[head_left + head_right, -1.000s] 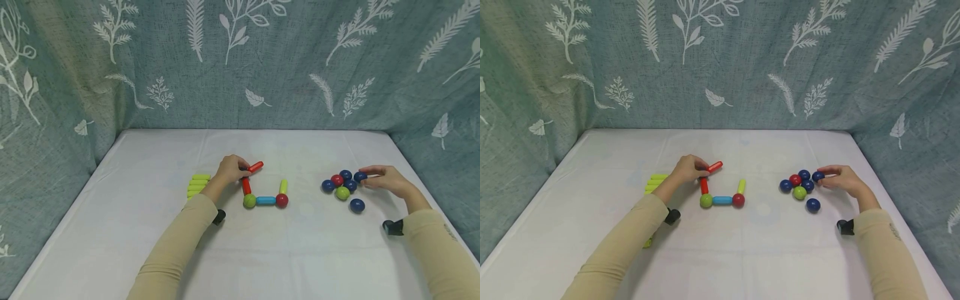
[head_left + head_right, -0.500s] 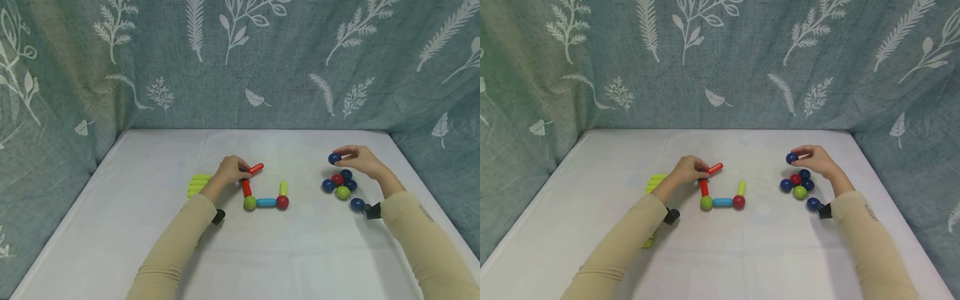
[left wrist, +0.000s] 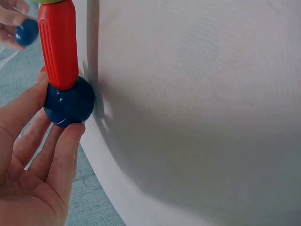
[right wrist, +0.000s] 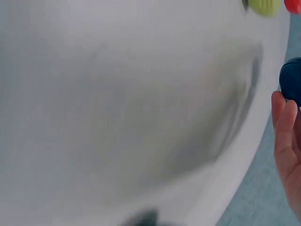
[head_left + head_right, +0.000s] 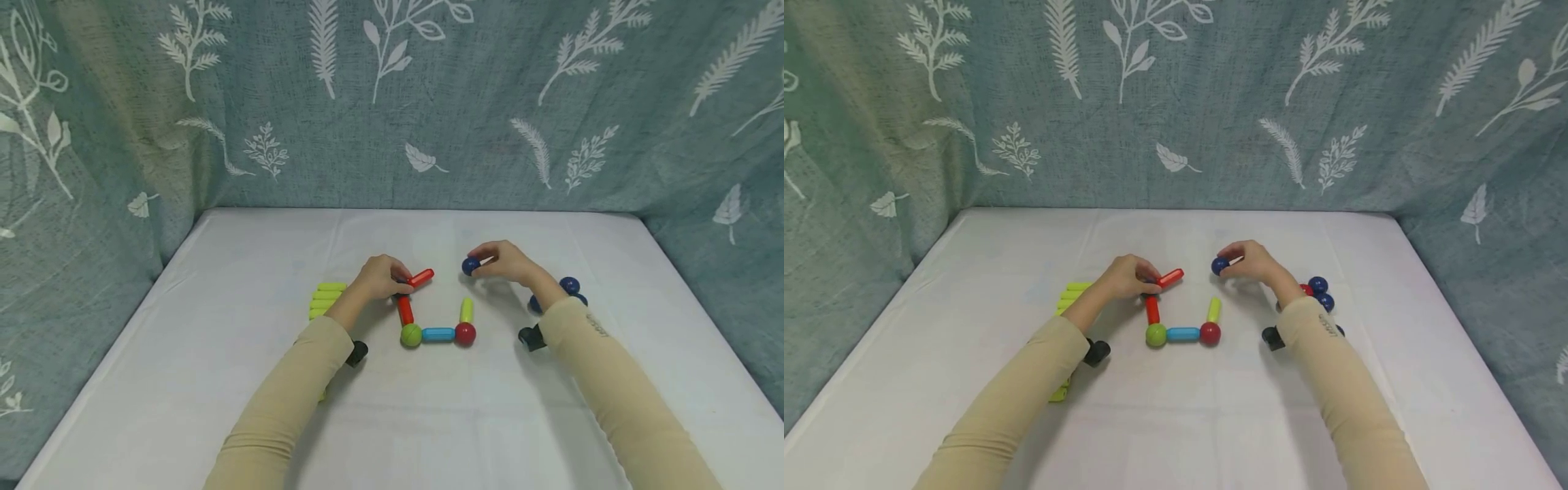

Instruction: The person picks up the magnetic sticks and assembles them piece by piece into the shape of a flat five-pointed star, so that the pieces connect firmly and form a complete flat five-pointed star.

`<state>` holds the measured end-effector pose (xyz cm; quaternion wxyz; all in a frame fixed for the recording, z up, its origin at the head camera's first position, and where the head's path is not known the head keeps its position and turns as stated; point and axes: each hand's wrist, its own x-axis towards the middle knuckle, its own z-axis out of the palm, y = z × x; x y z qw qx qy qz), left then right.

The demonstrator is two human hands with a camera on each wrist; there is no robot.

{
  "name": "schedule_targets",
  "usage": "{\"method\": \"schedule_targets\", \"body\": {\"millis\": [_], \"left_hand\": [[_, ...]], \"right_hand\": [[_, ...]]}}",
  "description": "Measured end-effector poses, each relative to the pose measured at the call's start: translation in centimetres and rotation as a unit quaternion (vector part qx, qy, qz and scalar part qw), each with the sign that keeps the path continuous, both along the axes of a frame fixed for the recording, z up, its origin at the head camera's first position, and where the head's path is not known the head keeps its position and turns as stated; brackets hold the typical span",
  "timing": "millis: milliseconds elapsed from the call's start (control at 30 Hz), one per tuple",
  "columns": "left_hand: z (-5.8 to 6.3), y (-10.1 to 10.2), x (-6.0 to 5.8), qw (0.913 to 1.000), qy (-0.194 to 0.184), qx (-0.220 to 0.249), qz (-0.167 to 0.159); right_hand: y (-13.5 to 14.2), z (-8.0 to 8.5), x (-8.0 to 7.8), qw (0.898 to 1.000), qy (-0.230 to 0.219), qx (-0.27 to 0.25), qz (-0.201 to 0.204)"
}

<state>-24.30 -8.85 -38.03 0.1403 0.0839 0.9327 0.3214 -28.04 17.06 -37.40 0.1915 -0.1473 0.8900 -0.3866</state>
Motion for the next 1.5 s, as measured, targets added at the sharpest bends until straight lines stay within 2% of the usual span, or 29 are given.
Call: {"method": "schedule_targets", "body": {"millis": [200, 433, 600, 800, 967, 1133, 1333, 1500], "left_hand": [[0.2, 0.1, -0.1, 0.9999, -0.002, -0.015, -0.003], [0.2, 0.2, -0.4, 0.9996, 0.001, -0.025, -0.011], [0.2, 0.3, -0.4, 0.9996, -0.004, -0.024, -0.012], [0.0, 0.3, -0.3, 0.9997, -0.007, -0.021, -0.007], [0.1, 0.4, -0.2, 0.9996, 0.000, -0.030, -0.002], [-0.1, 0.4, -0.2, 0.9995, 0.005, -0.031, -0.005], [0.0, 0.5, -0.1, 0.9996, 0.012, -0.027, -0.006], [0.2, 0.6, -0.2, 0.9994, 0.018, -0.026, -0.014]], "right_hand": [[-2.9, -0.5, -0.2, 1.000, -0.007, 0.009, 0.003], [-5.1, -0.8, -0.2, 0.999, -0.020, 0.029, 0.008], [-5.6, -0.7, 0.0, 0.998, -0.020, 0.050, 0.020], [-5.0, -0.3, 0.5, 0.998, -0.001, 0.046, 0.040], [-3.8, -0.4, 1.8, 0.997, 0.021, 0.035, 0.058], [-2.9, -0.2, 4.1, 0.994, 0.055, 0.021, 0.093], [-2.3, -0.3, 6.4, 0.988, 0.061, 0.002, 0.141], [-2.3, -0.4, 7.9, 0.985, 0.071, 0.002, 0.160]]}}
